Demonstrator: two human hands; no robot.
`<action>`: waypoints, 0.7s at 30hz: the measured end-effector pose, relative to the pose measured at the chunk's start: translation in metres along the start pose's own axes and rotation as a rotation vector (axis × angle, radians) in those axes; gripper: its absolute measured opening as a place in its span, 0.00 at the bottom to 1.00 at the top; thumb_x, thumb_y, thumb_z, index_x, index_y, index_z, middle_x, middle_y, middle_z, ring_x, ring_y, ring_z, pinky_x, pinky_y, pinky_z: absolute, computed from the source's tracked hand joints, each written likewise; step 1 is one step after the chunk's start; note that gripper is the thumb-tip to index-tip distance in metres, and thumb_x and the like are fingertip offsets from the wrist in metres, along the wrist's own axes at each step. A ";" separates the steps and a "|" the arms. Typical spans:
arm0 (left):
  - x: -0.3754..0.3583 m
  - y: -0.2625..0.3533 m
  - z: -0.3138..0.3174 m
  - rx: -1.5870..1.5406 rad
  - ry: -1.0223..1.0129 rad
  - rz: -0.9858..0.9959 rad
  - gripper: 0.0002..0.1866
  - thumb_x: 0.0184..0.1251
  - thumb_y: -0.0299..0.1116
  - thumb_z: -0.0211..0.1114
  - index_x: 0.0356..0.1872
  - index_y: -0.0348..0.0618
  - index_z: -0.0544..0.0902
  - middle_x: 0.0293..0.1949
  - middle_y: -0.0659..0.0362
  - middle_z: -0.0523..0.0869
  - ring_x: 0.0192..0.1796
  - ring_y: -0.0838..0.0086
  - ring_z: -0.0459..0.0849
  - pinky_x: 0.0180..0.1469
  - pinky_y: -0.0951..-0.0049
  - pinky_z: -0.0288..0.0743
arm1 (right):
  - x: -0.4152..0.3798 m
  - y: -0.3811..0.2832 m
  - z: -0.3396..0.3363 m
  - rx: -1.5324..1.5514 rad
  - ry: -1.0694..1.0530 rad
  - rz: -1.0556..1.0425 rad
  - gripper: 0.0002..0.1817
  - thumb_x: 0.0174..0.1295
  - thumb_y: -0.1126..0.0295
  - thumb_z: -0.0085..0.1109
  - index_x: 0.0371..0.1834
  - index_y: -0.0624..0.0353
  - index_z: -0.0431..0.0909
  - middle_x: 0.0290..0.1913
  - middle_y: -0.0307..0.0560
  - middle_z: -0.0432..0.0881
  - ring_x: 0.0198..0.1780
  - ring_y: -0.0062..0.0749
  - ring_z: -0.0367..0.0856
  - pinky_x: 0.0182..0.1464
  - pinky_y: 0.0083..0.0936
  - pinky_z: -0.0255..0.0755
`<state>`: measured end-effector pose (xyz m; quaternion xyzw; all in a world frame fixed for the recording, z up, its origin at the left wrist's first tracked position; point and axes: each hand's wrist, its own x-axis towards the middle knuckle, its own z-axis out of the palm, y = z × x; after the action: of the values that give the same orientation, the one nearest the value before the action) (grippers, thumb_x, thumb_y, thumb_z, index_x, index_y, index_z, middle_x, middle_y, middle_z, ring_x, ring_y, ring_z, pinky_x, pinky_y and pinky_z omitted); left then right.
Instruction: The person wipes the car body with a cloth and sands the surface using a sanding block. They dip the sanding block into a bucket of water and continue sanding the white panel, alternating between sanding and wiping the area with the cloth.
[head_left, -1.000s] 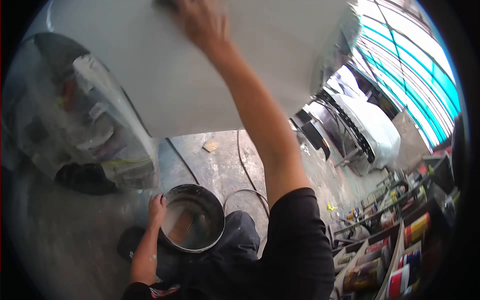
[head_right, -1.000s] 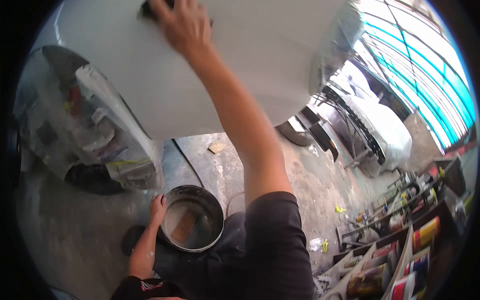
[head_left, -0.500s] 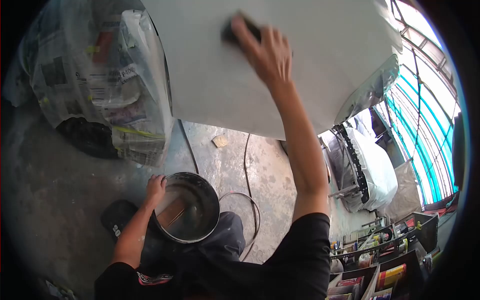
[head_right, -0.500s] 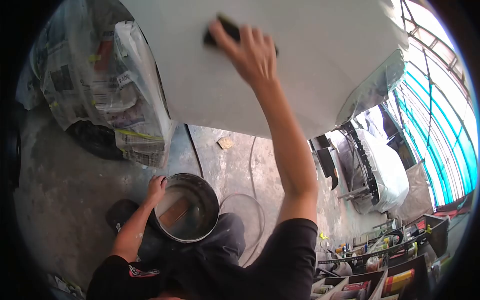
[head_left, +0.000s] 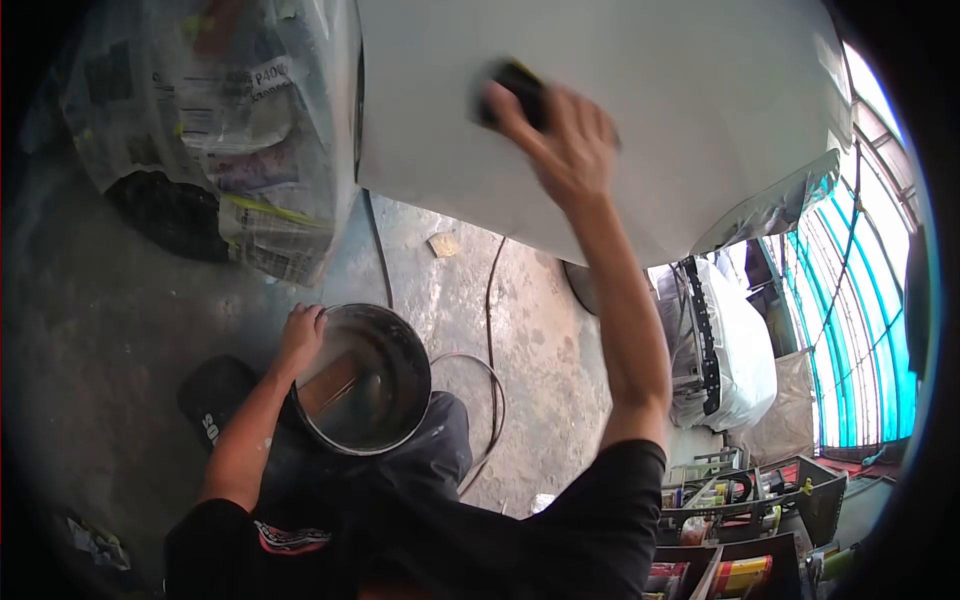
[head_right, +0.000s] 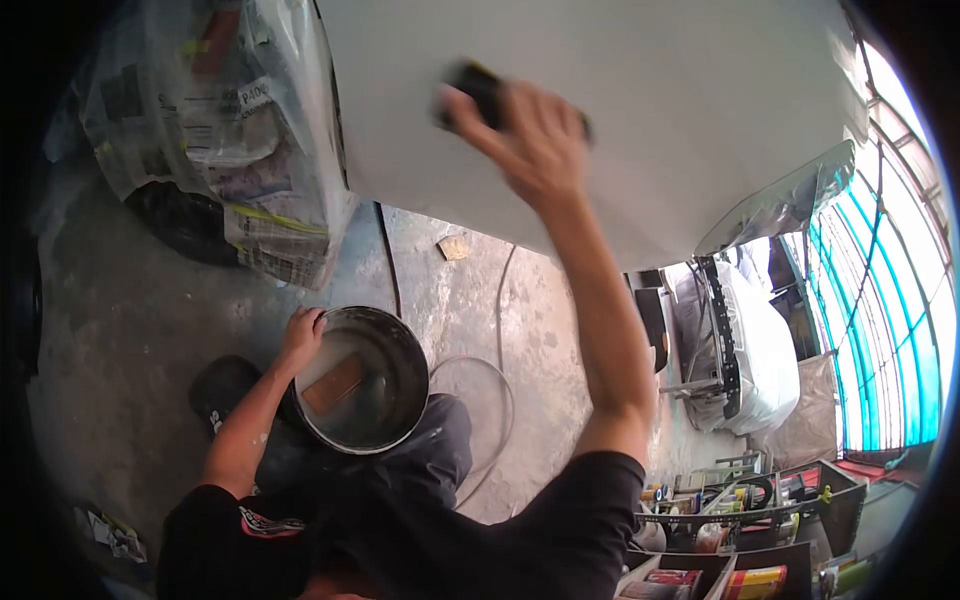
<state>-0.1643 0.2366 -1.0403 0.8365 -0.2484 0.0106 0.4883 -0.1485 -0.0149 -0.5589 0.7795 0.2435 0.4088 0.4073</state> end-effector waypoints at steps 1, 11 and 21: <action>-0.001 -0.002 0.001 0.012 -0.013 -0.001 0.12 0.74 0.34 0.63 0.52 0.40 0.84 0.46 0.43 0.82 0.49 0.43 0.82 0.53 0.48 0.77 | 0.035 -0.021 0.010 -0.028 0.139 -0.014 0.42 0.64 0.73 0.66 0.76 0.11 0.65 0.50 0.42 0.80 0.51 0.38 0.82 0.49 0.37 0.77; -0.002 0.004 -0.004 0.014 -0.028 -0.034 0.13 0.74 0.34 0.63 0.53 0.40 0.84 0.46 0.45 0.82 0.50 0.45 0.81 0.52 0.50 0.76 | -0.077 0.024 0.001 -0.012 0.054 0.051 0.39 0.63 0.68 0.71 0.74 0.13 0.69 0.51 0.44 0.81 0.49 0.45 0.83 0.49 0.43 0.78; -0.006 0.004 -0.005 0.041 -0.029 -0.042 0.12 0.74 0.34 0.64 0.52 0.42 0.83 0.46 0.45 0.81 0.49 0.45 0.81 0.52 0.50 0.77 | -0.023 0.004 0.000 0.023 -0.012 0.014 0.39 0.64 0.69 0.69 0.75 0.15 0.69 0.52 0.46 0.81 0.49 0.45 0.83 0.51 0.47 0.78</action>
<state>-0.1702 0.2410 -1.0356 0.8513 -0.2376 -0.0065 0.4677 -0.1610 -0.0333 -0.5651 0.7883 0.2401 0.4041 0.3972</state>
